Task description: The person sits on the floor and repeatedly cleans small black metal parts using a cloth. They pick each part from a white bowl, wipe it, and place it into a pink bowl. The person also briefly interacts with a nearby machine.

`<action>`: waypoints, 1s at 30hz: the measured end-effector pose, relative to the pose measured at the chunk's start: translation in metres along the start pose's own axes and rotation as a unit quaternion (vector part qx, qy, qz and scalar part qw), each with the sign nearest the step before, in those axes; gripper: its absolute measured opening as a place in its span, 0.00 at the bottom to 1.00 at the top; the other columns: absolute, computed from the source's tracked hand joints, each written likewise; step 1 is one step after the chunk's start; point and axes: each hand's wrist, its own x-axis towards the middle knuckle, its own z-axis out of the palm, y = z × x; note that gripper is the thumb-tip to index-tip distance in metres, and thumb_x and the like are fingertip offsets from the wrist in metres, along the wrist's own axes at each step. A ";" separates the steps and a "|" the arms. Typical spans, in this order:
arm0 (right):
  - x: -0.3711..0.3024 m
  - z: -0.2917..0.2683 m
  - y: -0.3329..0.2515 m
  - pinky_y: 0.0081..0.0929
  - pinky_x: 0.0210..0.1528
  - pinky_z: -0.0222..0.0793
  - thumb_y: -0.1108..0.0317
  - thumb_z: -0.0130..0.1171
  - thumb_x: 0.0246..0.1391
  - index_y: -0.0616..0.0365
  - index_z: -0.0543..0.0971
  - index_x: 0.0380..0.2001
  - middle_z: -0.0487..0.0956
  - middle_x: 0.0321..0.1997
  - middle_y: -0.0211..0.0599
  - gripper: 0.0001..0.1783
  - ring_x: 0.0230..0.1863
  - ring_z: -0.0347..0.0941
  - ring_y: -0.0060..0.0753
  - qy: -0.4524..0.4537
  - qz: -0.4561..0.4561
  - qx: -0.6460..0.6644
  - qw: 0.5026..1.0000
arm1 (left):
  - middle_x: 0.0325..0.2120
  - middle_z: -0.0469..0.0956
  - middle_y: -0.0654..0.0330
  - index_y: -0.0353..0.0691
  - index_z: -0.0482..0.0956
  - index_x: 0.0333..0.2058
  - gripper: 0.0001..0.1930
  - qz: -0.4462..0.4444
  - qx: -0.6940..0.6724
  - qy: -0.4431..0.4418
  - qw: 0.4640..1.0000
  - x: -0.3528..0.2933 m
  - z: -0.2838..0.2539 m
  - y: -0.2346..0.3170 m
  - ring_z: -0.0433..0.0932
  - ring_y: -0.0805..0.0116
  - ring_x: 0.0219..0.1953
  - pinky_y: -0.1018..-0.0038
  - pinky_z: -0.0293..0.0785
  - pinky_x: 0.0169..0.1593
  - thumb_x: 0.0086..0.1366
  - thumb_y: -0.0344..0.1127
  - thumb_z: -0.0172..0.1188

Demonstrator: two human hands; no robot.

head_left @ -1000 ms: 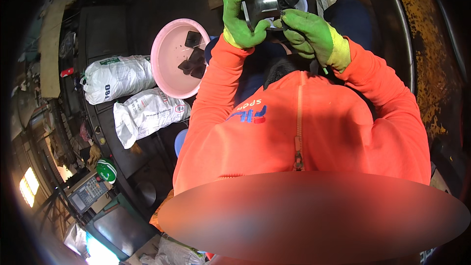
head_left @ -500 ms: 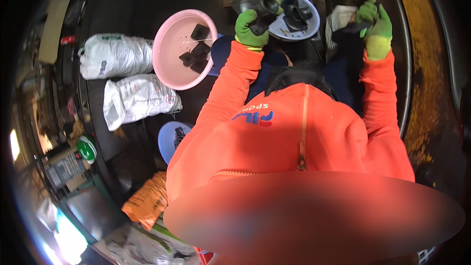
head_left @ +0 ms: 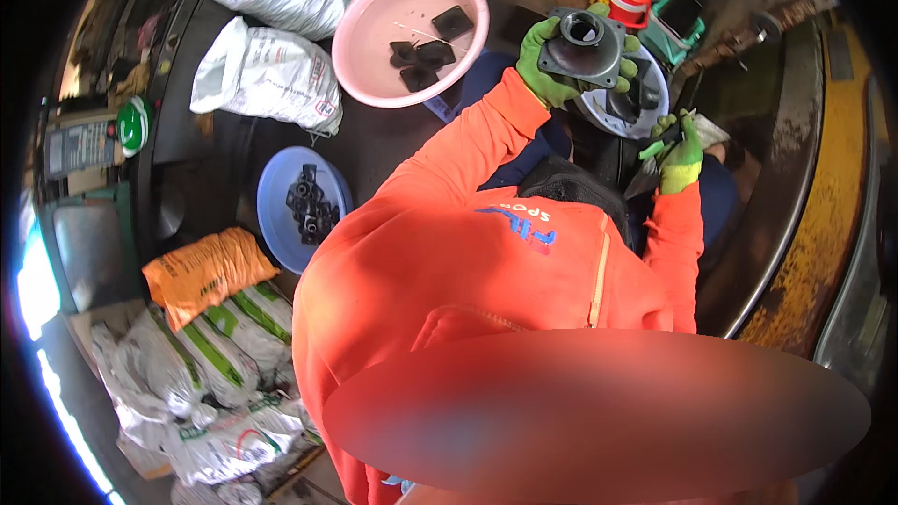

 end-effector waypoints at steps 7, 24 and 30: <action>0.004 0.016 0.017 0.36 0.37 0.66 0.59 0.50 0.61 0.53 0.72 0.42 0.72 0.33 0.33 0.12 0.34 0.69 0.37 -0.058 0.059 -0.046 0.995 | 0.58 0.62 0.33 0.51 0.66 0.61 0.36 0.146 0.236 0.031 0.960 -0.039 0.038 0.049 0.70 0.28 0.52 0.38 0.71 0.50 0.54 0.53 0.64; 0.029 0.010 -0.008 0.39 0.45 0.67 0.56 0.46 0.65 0.57 0.72 0.45 0.73 0.34 0.34 0.16 0.37 0.69 0.37 -0.242 0.154 -0.196 0.938 | 0.49 0.74 0.52 0.42 0.65 0.59 0.36 0.639 -0.064 0.723 0.253 -0.527 -0.138 0.097 0.73 0.54 0.50 0.55 0.68 0.52 0.53 0.52 0.62; 0.018 0.018 -0.004 0.37 0.45 0.67 0.56 0.48 0.64 0.58 0.73 0.40 0.74 0.33 0.35 0.15 0.36 0.70 0.38 -0.223 0.185 -0.218 0.932 | 0.49 0.73 0.57 0.45 0.75 0.48 0.24 0.825 0.029 0.553 0.113 -0.645 -0.100 0.170 0.76 0.61 0.39 0.66 0.73 0.43 0.57 0.52 0.59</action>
